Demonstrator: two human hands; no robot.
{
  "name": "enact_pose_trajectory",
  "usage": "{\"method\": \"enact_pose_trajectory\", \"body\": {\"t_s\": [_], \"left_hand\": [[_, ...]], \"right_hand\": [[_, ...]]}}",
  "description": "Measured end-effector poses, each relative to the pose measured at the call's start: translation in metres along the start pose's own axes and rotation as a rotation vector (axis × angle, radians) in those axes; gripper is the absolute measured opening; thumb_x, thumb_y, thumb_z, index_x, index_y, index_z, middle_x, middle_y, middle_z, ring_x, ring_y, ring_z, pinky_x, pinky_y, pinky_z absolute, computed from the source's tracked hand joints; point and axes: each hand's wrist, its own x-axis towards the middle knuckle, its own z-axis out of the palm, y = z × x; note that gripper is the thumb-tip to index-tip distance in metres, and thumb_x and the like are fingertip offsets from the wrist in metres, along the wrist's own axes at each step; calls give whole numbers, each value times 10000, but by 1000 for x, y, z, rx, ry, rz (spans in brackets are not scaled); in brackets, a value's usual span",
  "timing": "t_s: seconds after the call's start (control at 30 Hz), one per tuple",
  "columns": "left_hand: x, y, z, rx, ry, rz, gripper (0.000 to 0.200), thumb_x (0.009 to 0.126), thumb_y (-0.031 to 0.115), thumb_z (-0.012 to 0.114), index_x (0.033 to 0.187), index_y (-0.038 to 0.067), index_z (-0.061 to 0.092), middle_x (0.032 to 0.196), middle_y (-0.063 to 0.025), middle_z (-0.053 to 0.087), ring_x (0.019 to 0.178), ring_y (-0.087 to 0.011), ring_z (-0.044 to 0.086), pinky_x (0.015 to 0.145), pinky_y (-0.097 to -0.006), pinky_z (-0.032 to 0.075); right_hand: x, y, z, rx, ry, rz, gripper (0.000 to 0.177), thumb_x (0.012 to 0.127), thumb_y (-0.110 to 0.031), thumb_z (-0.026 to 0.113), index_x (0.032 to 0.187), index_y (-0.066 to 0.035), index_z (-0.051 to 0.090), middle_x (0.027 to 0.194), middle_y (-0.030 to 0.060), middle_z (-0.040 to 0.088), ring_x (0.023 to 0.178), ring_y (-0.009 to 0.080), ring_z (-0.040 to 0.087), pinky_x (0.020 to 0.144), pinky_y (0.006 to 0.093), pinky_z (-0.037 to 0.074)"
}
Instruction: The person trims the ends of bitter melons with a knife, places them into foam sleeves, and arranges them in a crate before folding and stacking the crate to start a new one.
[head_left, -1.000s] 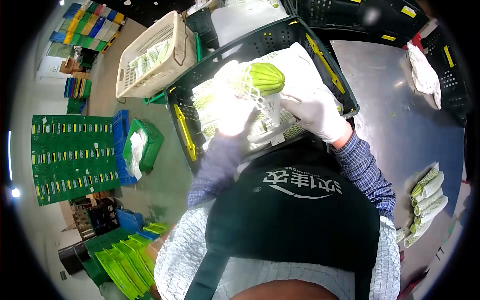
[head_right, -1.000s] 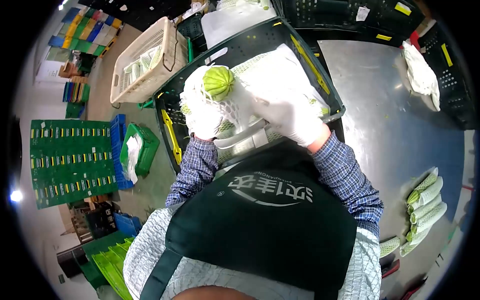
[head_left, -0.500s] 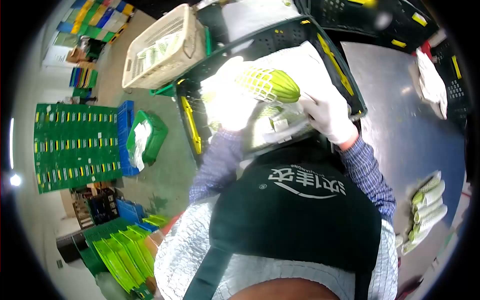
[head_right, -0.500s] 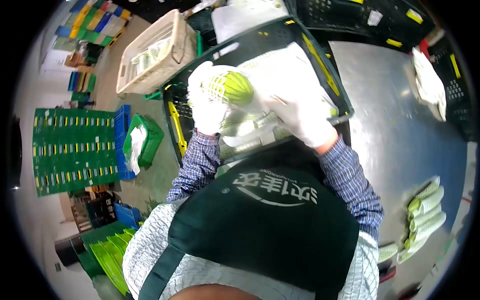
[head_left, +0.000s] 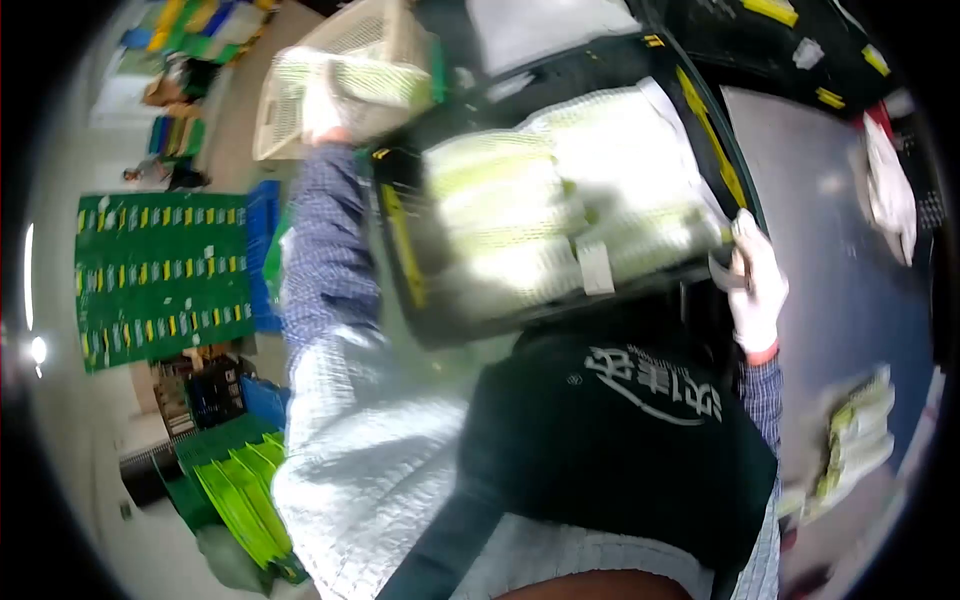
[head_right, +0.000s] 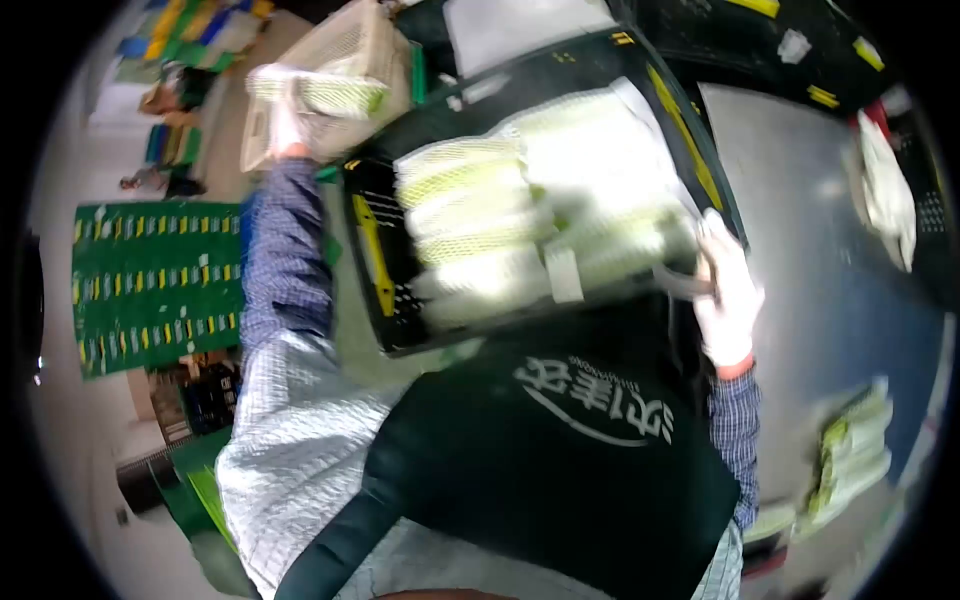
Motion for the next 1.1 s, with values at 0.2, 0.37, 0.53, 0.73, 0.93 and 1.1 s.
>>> {"method": "enact_pose_trajectory", "body": {"t_s": [0.2, 0.37, 0.53, 0.73, 0.93, 1.1], "left_hand": [[13, -31, 41, 555, -152, 265, 431, 896, 237, 709, 1164, -78, 585, 1065, -132, 682, 956, -217, 670, 928, -366, 521], [-96, -172, 63, 1567, -924, 444, 464, 882, 309, 709, 1236, 26, 609, 1143, -136, 664, 1082, -256, 636, 956, -338, 492], [-109, -183, 31, 1904, -818, 258, 560, 896, 371, 665, 1327, 23, 584, 1337, -196, 599, 1239, -331, 569, 1067, -412, 430], [-187, -202, 67, 1459, -1002, 435, 399, 936, 306, 649, 1248, 58, 627, 1202, -160, 654, 1125, -304, 622, 977, -417, 490], [-230, -328, 139, 1377, -1229, -41, 660, 763, 400, 780, 1255, -2, 598, 1179, -210, 632, 1134, -326, 602, 981, -404, 494], [-229, -343, 151, 1522, -1267, 14, 602, 703, 344, 802, 1140, -33, 630, 1110, -257, 633, 1088, -379, 605, 954, -407, 502]], "right_hand": [[-20, 12, -3, -40, 68, 153, 317, 858, 101, 631, 1144, -29, 672, 1210, 160, 682, 1065, 254, 682, 926, 314, 529], [-48, 25, -10, 206, -8, 421, 370, 895, 94, 589, 1255, 15, 627, 1323, 145, 619, 1167, 198, 604, 1024, 297, 449], [-63, 33, -19, 96, -36, 477, 366, 901, 97, 556, 1255, 30, 620, 1316, 153, 619, 1206, 216, 589, 1050, 318, 438], [-60, 21, -9, 93, -46, 441, 335, 986, -169, 585, 1279, -15, 632, 1231, 126, 655, 1093, 190, 629, 928, 292, 500], [-36, 9, 3, 137, 28, 426, 378, 856, -78, 687, 1234, -88, 676, 984, 72, 672, 854, 188, 627, 756, 300, 506], [-44, 11, -2, 34, 0, 443, 353, 904, 50, 620, 1232, -69, 667, 1051, 70, 689, 880, 141, 621, 790, 262, 491]]}}
